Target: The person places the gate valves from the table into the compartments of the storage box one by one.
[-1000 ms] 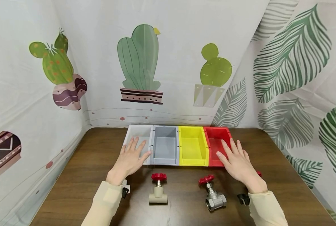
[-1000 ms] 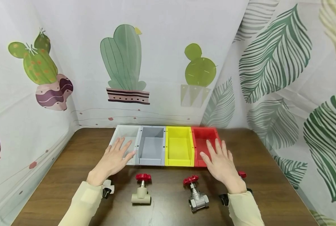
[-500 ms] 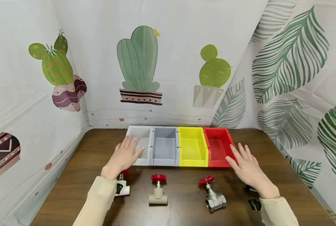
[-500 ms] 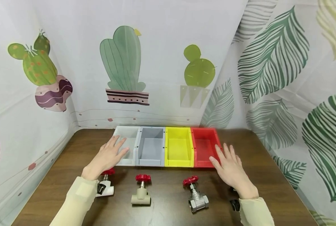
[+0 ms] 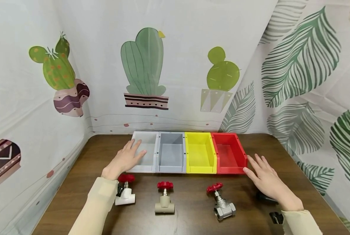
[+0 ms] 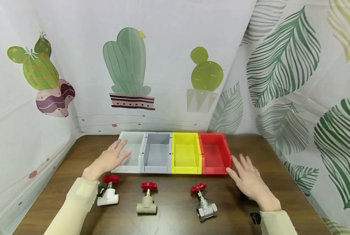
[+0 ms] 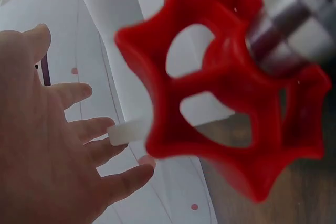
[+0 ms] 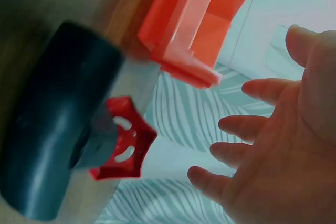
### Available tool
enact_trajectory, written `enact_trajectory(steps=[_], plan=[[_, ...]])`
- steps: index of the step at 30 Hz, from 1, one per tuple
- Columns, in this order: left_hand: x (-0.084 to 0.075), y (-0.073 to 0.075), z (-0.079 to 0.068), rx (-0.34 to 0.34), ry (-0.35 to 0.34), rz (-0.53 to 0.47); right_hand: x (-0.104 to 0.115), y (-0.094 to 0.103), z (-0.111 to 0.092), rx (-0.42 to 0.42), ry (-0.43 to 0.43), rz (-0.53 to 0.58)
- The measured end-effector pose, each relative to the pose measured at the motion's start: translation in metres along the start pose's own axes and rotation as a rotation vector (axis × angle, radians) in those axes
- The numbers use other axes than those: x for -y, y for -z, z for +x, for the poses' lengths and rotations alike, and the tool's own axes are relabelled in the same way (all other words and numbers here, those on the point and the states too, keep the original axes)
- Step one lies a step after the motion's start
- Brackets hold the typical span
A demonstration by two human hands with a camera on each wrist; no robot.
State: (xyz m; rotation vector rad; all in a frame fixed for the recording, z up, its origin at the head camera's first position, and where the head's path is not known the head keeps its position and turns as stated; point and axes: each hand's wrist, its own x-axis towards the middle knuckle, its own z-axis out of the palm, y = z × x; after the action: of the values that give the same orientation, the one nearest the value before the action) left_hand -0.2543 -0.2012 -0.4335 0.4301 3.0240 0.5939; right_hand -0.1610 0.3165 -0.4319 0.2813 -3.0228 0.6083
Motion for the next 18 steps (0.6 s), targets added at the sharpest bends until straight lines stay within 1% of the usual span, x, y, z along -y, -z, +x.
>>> enact_trajectory(steps=[3,7,11,18], plan=[[0.005,0.001,0.003,-0.004,-0.013,-0.001,-0.006,0.001,-0.005,0.004,0.000,0.019],[0.010,0.005,0.007,-0.036,-0.038,-0.005,-0.013,0.001,-0.012,0.008,0.009,0.046],[0.017,0.009,0.013,-0.052,-0.054,-0.049,-0.021,0.003,-0.016,0.017,0.026,0.055],[0.032,0.008,0.021,-0.085,-0.069,-0.130,-0.033,0.008,-0.015,0.011,0.088,0.093]])
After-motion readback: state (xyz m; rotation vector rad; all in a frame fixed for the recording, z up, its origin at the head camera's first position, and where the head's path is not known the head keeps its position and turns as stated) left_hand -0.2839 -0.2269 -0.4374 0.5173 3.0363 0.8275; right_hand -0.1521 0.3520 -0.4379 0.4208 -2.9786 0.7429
